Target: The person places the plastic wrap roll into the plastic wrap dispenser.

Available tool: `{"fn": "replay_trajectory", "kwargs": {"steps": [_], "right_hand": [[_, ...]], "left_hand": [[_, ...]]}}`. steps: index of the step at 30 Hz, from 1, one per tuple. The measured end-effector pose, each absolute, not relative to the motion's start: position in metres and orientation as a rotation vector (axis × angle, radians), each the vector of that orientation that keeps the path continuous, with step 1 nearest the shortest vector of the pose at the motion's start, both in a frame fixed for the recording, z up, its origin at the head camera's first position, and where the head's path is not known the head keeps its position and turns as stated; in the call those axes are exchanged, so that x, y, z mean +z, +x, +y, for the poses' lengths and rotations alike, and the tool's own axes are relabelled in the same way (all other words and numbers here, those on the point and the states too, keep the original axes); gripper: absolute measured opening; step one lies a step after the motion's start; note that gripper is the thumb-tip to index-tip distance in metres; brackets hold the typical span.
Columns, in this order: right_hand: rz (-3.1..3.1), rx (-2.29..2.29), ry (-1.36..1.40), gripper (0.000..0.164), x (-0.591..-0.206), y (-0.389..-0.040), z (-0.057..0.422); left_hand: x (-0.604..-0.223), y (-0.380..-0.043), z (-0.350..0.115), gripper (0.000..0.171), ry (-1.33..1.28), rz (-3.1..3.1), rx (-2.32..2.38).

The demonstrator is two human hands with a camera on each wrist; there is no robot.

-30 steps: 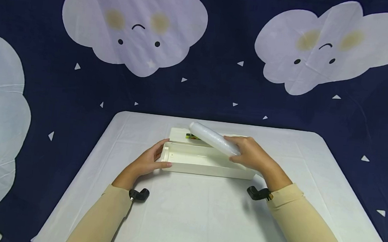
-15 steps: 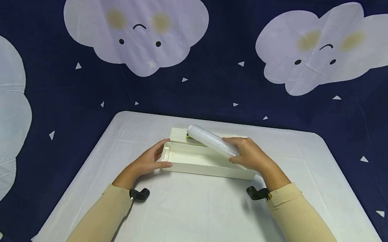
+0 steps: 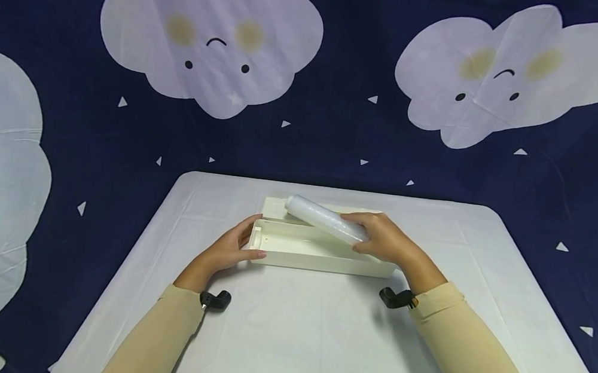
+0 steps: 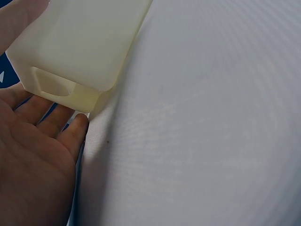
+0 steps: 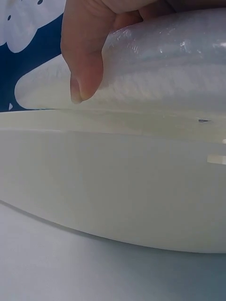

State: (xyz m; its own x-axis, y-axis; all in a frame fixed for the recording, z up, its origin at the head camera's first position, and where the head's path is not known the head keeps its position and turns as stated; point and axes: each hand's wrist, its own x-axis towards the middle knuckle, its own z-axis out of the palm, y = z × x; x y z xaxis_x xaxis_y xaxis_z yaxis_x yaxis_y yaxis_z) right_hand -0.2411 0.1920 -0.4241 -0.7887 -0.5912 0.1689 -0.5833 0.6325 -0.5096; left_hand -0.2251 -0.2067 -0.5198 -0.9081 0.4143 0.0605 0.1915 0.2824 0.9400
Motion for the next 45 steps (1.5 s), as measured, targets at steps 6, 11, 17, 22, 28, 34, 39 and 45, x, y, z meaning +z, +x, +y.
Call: {"fn": "replay_trajectory", "kwargs": {"steps": [6,11,17,22,28,34,39,45], "right_hand": [[2.812,-0.885,-1.002,0.074,-0.424,-0.2409,0.1914],[2.806,-0.882,-0.978,0.074,-0.4233,-0.2413,0.1908],[2.797,-0.881,-0.948,0.074,-0.424,-0.243,0.1906],[2.779,-0.9,-0.958,0.075,-0.4242,-0.2438,0.1905],[2.764,-0.917,-0.976,0.076,-0.4246,-0.2453,0.1909],[2.764,-0.911,-1.032,0.077,-0.4234,-0.2463,0.1909],[2.759,-0.917,-1.066,0.077,-0.4221,-0.2476,0.1905],[2.757,-0.913,-1.098,0.078,-0.4237,-0.2503,0.19]], "left_hand": [[-0.5193,-0.2246,-0.2071,0.101,0.569,2.342,1.689],[-0.519,-0.2242,-0.2074,0.102,0.573,2.334,1.691],[-0.5188,-0.2237,-0.2074,0.103,0.566,2.326,1.699],[-0.5188,-0.2236,-0.2075,0.102,0.559,2.326,1.697],[-0.5187,-0.2234,-0.2078,0.102,0.564,2.333,1.695],[-0.5187,-0.2234,-0.2082,0.103,0.571,2.335,1.692],[-0.5192,-0.2237,-0.2081,0.102,0.578,2.345,1.685],[-0.5195,-0.2238,-0.2077,0.101,0.586,2.342,1.695]]}}
